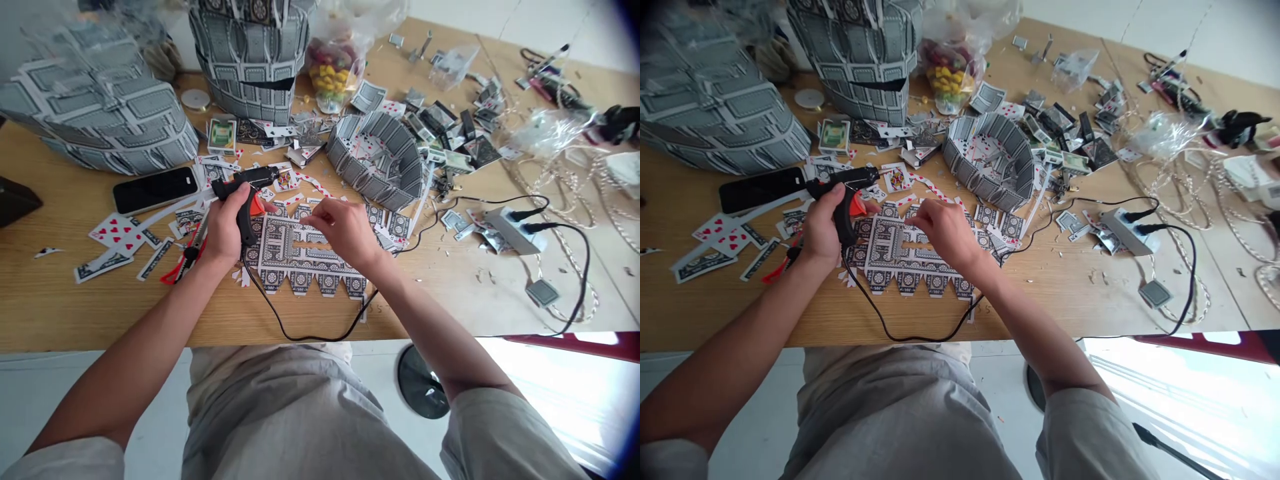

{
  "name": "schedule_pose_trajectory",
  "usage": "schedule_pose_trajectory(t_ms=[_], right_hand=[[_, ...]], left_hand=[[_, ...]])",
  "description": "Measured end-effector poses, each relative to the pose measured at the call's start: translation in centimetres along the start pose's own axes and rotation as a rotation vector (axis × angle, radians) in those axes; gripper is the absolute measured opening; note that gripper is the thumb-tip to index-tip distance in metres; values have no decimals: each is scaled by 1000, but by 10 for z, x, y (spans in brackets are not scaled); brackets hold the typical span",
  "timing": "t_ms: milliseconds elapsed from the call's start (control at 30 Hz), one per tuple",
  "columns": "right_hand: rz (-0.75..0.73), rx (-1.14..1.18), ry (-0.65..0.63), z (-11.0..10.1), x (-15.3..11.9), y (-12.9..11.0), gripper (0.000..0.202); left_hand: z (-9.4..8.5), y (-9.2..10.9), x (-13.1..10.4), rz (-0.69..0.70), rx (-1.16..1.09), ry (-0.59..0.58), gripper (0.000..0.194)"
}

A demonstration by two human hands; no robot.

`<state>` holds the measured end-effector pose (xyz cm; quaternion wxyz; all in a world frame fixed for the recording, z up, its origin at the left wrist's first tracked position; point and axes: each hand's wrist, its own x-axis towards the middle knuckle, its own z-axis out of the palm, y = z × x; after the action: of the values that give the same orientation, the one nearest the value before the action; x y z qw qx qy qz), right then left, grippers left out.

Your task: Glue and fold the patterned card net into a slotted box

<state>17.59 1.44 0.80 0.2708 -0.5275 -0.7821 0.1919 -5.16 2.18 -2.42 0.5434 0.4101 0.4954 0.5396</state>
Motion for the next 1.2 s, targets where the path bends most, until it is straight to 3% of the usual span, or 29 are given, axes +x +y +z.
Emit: schedule_pose_trajectory(t_ms=[133, 267, 433, 567, 700, 800, 933, 1033, 1200], right_hand=[[8, 53, -29, 8, 3, 0, 19], [37, 52, 29, 9, 7, 2, 23], [-49, -95, 166, -5, 10, 1, 34], [-19, -145, 155, -23, 10, 2, 43], [-10, -101, 160, -31, 8, 6, 13], [-105, -97, 81, -17, 0, 1, 26], [-230, -168, -121, 18, -15, -11, 27], [-225, -249, -144, 35, -22, -17, 31], [-217, -350, -149, 40, -25, -21, 35]], left_hand=[[-1, -1, 1, 21, -22, 16, 51], [-1, -1, 3, 54, -63, 26, 46], [1, 6, 4, 28, -138, 24, 43], [3, 10, 1, 13, -134, 5, 43], [4, 8, 1, -2, -151, -14, 43], [3, 6, 3, -13, -185, -12, 43], [1, 5, 4, -13, -187, -18, 44], [2, 6, 3, -9, -179, -27, 44], [2, 5, 3, -11, -178, -56, 46]])
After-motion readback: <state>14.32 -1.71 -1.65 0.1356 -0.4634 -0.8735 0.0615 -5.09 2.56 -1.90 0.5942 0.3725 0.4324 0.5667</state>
